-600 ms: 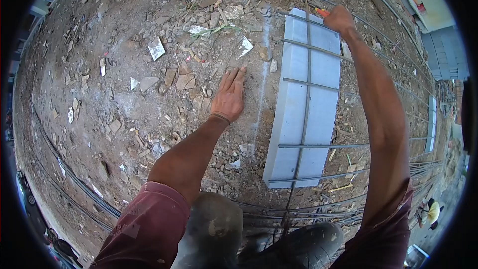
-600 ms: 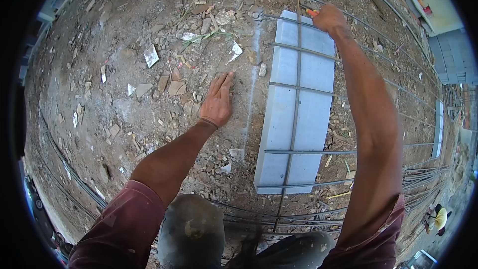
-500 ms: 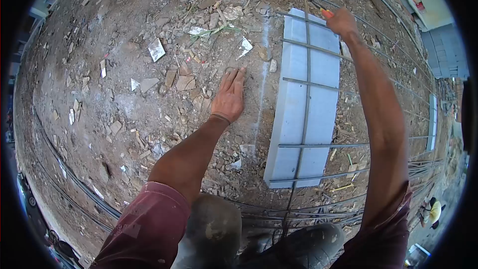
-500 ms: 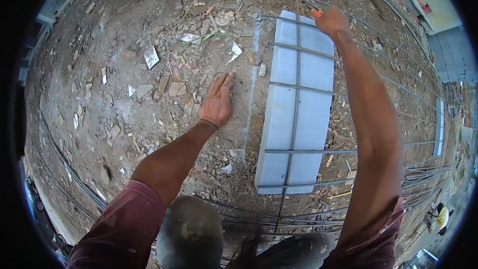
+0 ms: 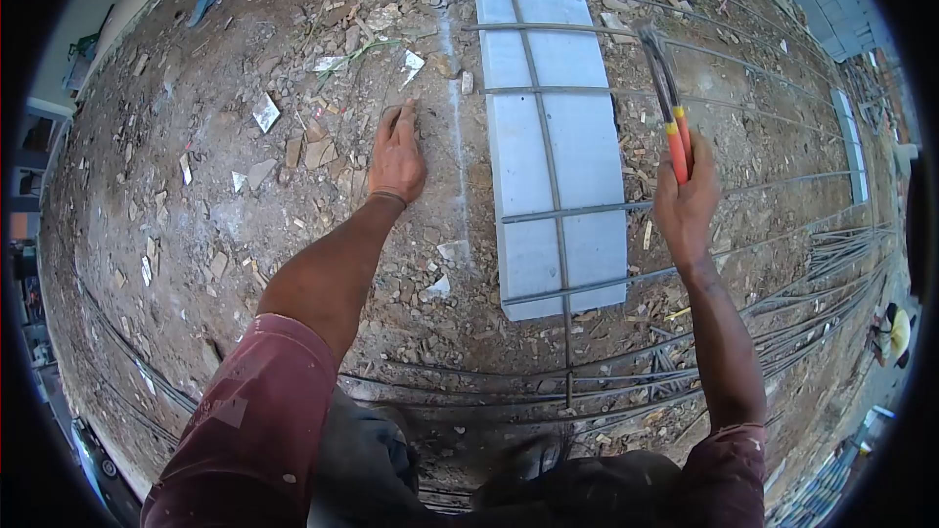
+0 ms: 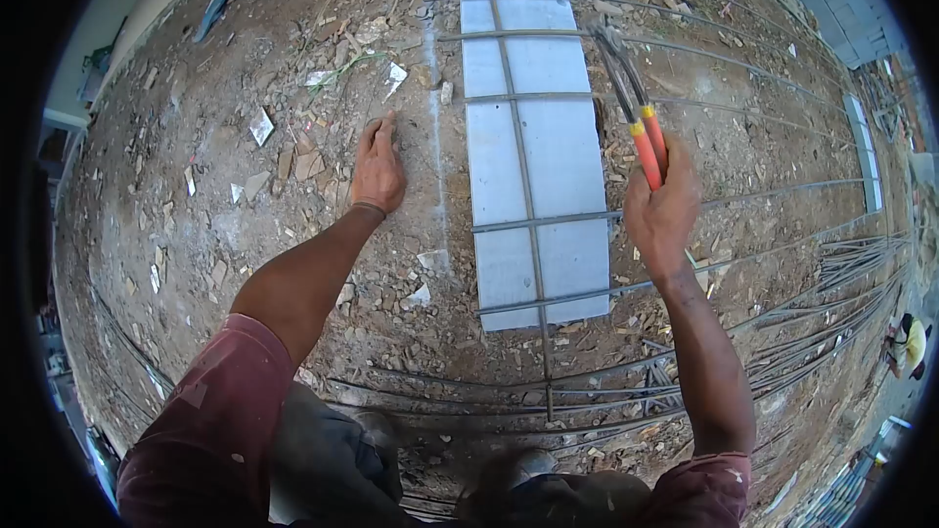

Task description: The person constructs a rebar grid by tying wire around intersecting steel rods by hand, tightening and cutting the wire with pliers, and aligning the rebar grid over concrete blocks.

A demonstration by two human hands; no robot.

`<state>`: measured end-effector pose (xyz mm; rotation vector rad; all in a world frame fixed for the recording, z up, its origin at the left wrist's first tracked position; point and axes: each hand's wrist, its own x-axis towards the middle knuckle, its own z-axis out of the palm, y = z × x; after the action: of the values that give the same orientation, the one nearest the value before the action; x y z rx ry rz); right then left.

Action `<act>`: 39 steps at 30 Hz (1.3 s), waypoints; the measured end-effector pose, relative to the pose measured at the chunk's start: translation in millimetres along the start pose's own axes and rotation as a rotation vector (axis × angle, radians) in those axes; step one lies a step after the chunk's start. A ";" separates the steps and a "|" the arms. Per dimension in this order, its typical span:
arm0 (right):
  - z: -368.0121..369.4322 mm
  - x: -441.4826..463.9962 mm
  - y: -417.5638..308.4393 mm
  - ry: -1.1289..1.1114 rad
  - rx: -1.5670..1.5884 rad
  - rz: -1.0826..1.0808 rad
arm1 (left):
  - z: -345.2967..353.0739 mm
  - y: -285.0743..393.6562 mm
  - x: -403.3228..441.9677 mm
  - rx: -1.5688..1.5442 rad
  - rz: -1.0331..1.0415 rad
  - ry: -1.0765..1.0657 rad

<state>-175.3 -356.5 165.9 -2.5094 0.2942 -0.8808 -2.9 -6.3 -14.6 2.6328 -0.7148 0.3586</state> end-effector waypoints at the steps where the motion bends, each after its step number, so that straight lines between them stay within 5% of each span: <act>1: -26.7 -45.7 10.1 -0.134 0.096 0.229 | -1.1 0.6 -0.3 -0.003 -0.010 0.010; 3: -86.2 -137.5 16.2 -0.248 0.068 0.515 | -0.4 7.4 -1.5 -0.011 0.004 0.010; 7: -179.1 -295.1 18.5 -0.179 0.075 0.706 | 0.3 7.2 -7.1 0.060 0.012 0.020; 10: -208.1 -343.1 -23.4 0.025 0.333 1.057 | -18.7 12.1 -4.7 0.166 0.034 0.049; 12: -199.6 -362.5 -24.1 0.115 0.425 1.100 | -41.5 27.6 7.4 0.219 0.019 0.052; 14: -195.1 -360.0 -38.4 0.241 0.529 1.226 | -62.9 46.9 24.8 -0.059 -0.321 0.012; 23: -185.3 -291.3 -37.3 -0.022 0.605 0.978 | -111.9 57.7 55.7 -0.040 -0.494 0.019; 29: -186.5 -308.2 -50.9 -0.018 0.630 1.017 | -107.6 50.9 49.6 0.076 -0.379 -0.151; 32: -187.3 -330.3 -50.7 -0.065 0.582 1.053 | -89.4 45.1 43.7 0.090 -0.166 -0.169; 34: -184.8 -342.3 -44.5 -0.014 0.649 1.170 | -79.3 58.4 49.0 -0.606 -0.531 -0.490; 39: -187.6 -350.6 -37.2 0.165 0.683 1.306 | -77.5 105.3 33.3 -0.716 -0.532 -0.635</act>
<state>-563.1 -270.1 125.7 -1.1731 1.2321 -0.4589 -41.6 -71.1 97.3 2.0825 -0.2045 -0.7700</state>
